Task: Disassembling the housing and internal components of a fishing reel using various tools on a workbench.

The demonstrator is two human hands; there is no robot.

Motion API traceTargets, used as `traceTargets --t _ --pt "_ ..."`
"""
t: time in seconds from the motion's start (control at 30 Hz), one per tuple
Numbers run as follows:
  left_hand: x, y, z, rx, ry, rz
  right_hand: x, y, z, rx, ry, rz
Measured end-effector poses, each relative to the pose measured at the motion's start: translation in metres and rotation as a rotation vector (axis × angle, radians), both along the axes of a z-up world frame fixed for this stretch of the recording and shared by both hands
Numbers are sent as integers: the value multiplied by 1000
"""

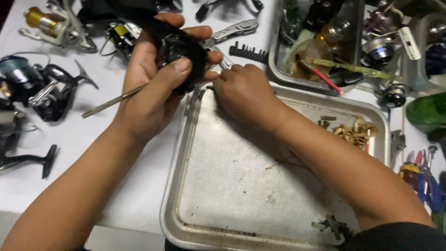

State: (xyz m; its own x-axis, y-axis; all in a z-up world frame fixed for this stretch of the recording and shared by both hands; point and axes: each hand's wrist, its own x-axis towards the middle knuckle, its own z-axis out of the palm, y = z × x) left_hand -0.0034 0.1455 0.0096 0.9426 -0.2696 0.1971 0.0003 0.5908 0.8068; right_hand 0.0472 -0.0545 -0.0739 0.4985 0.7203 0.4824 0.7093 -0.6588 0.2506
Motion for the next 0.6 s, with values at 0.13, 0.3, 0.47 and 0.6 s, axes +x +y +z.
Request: traceTargets --t 0.13,0.3,0.47,0.6 --pt "5 -7 0 48 12 1 -5 -36 29 -2 19 -45" --pt "25 -30 -6 193 -44 1 -13 -131 93 97 203 -351" --pt "76 -78 -18 272 -36 14 7 -213 74 -16 282 -755" --pt "111 -116 -24 410 -39 29 14 -220 60 -30 388 -843"
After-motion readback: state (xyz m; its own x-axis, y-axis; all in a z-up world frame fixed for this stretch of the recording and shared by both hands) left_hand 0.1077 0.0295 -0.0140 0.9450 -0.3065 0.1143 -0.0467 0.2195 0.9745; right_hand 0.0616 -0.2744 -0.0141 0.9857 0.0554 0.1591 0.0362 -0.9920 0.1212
